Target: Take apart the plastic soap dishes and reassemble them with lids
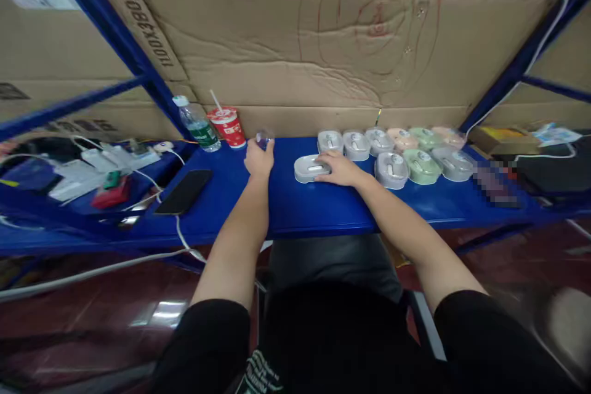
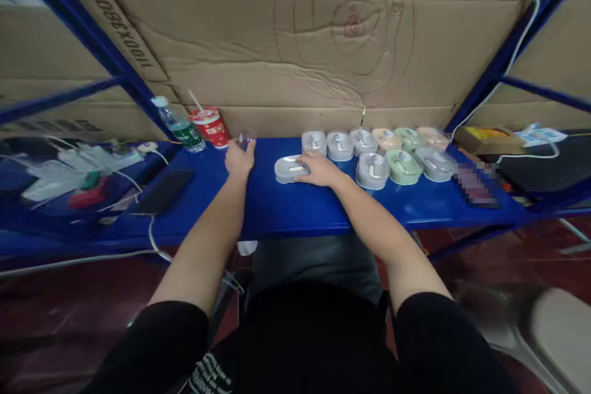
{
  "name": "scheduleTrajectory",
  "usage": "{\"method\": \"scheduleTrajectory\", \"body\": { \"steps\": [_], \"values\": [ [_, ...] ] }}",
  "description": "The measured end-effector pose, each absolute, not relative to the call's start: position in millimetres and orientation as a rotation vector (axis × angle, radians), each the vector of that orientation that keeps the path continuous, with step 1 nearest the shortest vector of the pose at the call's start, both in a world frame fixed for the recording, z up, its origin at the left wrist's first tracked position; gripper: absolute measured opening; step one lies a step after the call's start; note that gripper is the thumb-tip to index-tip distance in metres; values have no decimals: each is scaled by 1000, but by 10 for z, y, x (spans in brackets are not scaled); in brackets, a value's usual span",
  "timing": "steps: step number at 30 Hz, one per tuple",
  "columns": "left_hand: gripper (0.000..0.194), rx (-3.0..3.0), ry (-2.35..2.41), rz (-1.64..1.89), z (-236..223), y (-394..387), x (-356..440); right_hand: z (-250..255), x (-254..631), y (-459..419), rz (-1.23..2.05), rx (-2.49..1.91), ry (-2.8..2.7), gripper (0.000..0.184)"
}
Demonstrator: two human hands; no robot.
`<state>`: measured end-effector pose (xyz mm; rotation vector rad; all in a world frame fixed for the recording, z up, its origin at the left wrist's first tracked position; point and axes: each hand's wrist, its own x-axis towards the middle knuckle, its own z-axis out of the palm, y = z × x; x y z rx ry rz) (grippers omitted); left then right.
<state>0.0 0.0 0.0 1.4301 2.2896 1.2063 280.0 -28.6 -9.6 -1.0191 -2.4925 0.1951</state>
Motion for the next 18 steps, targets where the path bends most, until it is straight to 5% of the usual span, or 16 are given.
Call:
{"method": "scheduleTrajectory", "body": {
  "steps": [18],
  "values": [
    [49,1321,2326,1137,-10,22,-167,-122,2837,-248,263,-1014,-2440,73]
  ]
}}
